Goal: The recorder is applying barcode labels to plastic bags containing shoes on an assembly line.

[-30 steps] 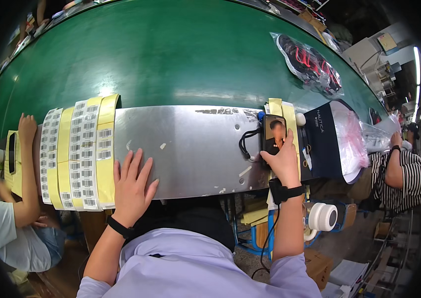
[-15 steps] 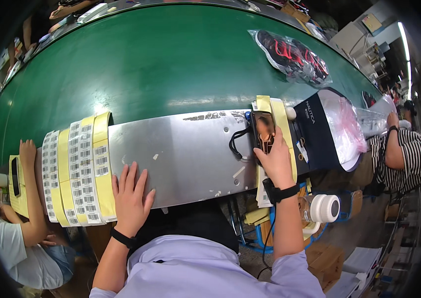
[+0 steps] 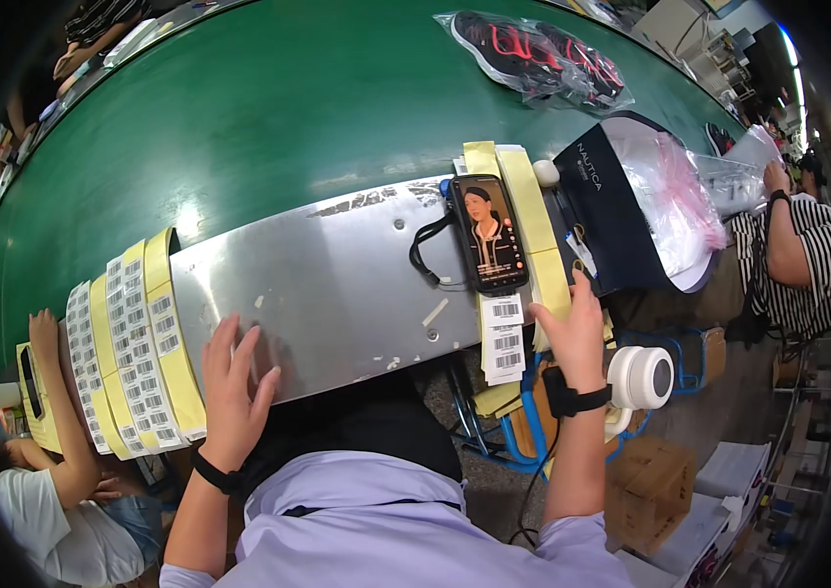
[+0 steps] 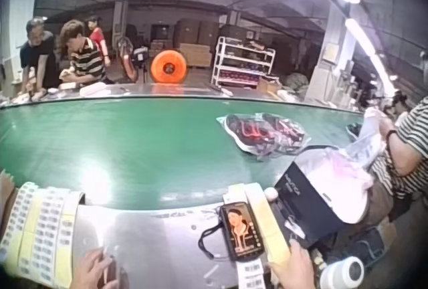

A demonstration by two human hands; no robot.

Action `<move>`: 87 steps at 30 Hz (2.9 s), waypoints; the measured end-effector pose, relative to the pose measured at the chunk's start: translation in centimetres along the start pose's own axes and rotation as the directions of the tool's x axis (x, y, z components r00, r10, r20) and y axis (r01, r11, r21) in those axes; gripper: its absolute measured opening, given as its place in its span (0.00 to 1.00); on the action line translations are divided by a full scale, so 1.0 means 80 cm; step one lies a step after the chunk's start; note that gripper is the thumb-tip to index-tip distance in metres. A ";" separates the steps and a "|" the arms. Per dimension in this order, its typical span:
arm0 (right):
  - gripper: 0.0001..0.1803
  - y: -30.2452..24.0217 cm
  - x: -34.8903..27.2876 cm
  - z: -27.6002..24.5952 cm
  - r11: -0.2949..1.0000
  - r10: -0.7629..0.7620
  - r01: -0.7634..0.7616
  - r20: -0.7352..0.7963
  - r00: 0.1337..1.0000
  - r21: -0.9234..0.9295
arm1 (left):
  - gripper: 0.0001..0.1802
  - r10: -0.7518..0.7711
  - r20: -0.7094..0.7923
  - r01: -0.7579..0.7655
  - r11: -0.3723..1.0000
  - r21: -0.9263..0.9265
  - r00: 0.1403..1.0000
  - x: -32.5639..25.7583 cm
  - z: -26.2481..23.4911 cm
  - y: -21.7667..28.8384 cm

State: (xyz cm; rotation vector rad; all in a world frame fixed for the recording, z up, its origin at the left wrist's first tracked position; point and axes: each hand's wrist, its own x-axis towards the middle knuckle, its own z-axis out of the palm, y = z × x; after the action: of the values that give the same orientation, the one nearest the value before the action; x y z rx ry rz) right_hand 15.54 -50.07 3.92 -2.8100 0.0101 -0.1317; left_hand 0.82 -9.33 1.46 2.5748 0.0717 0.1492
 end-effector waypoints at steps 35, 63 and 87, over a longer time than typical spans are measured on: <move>0.41 -0.021 0.033 -0.012 0.978 0.200 -0.203 0.061 0.978 0.044 | 0.39 -0.082 0.337 0.062 0.996 0.070 0.938 0.129 -0.023 -0.014; 0.39 0.009 0.051 -0.013 0.995 0.073 -0.078 0.093 0.993 0.061 | 0.32 0.612 0.201 -0.515 0.768 -0.381 0.765 0.114 0.036 0.132; 0.26 0.000 0.056 -0.039 0.974 0.072 -0.102 0.151 0.986 0.201 | 0.15 0.765 0.123 -0.741 0.644 -0.192 0.633 0.115 0.181 0.279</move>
State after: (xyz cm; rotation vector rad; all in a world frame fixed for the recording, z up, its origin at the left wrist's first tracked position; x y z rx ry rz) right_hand 19.72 -51.17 7.30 -2.5980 0.0812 0.0858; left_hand 12.19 -35.06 2.05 2.3060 -1.0852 0.1995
